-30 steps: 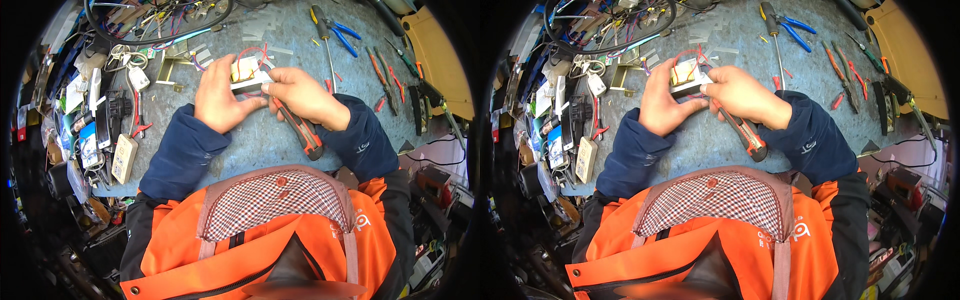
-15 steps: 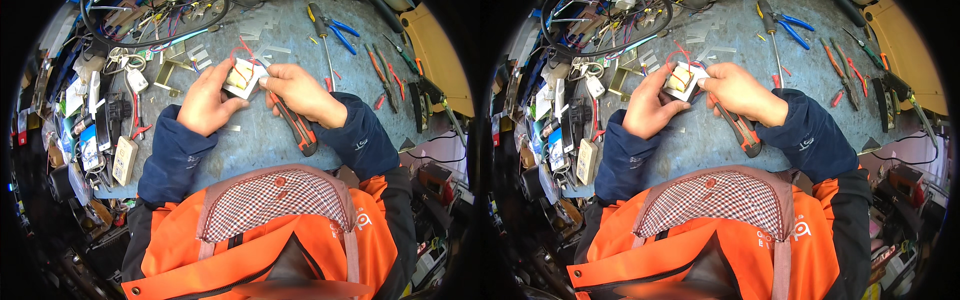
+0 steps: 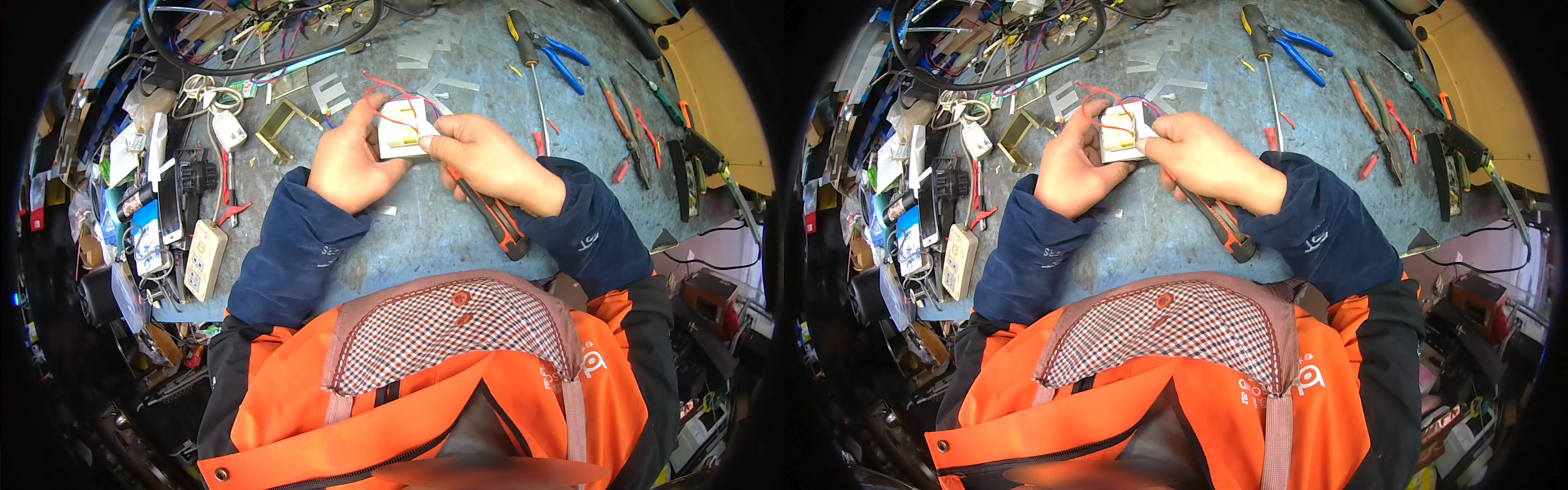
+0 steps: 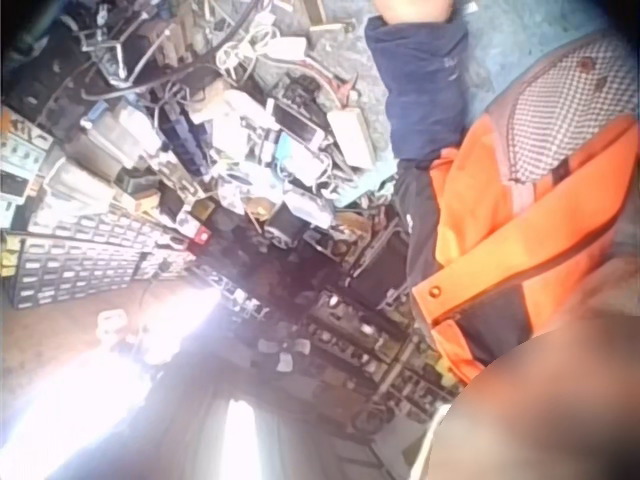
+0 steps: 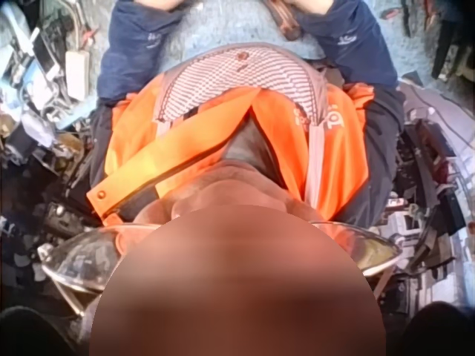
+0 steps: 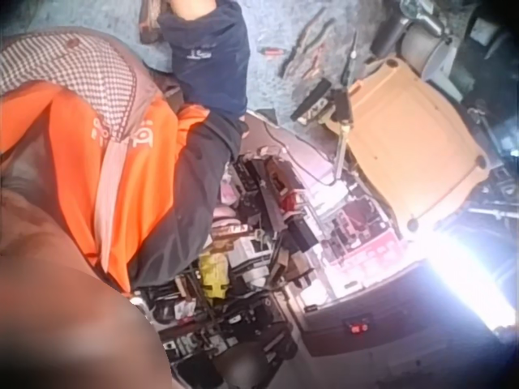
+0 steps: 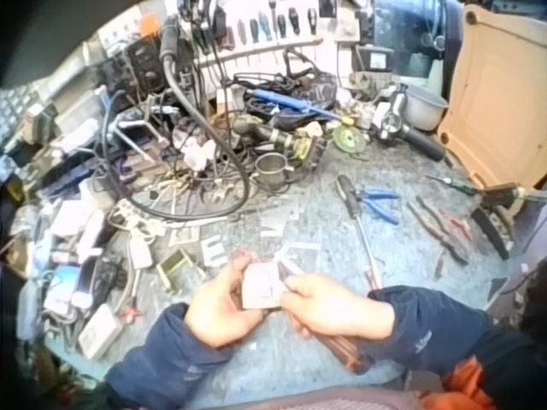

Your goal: The person uses a utility knife to carefully cut and trim wires on a small white electronic component. They put on work gloves and continue to adjust and trim the wires on the component.

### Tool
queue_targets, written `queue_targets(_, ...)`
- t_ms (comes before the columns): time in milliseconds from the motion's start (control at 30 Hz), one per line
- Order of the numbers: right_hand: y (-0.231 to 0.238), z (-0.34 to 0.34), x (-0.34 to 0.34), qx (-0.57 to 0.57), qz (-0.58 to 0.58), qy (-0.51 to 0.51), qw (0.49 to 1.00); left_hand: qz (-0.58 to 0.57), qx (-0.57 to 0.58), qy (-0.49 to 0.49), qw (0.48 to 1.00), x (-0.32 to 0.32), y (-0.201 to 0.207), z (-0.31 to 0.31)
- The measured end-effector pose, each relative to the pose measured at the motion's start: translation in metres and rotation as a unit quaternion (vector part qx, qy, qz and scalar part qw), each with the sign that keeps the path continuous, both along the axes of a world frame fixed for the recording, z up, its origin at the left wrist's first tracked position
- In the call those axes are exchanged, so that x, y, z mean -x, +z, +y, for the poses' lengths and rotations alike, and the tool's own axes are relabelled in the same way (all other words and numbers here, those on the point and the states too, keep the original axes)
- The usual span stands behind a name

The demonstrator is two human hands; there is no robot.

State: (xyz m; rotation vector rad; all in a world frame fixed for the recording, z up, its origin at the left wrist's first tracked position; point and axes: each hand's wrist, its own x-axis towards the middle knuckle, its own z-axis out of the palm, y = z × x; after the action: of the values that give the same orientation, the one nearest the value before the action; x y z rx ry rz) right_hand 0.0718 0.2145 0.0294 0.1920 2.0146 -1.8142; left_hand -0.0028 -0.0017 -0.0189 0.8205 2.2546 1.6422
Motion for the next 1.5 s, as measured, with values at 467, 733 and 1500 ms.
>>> queue_targets(467, 0.001, 0.001, 0.0, -0.07, 0.039, -0.019, 0.997, 0.041, 0.136, 0.08, 0.987, -0.004, 0.015, 0.009)
queue_targets(733, 0.008, 0.004, 0.002, -0.037, -0.021, -0.053, 0.998, 0.175, 0.271, 0.128, 0.938, -0.017, 0.033, 0.02)
queue_targets(1500, 0.011, 0.01, 0.005, 0.044, -0.076, -0.064, 0.994, 0.236, 0.22, 0.106, 0.941, -0.01, 0.025, 0.012)
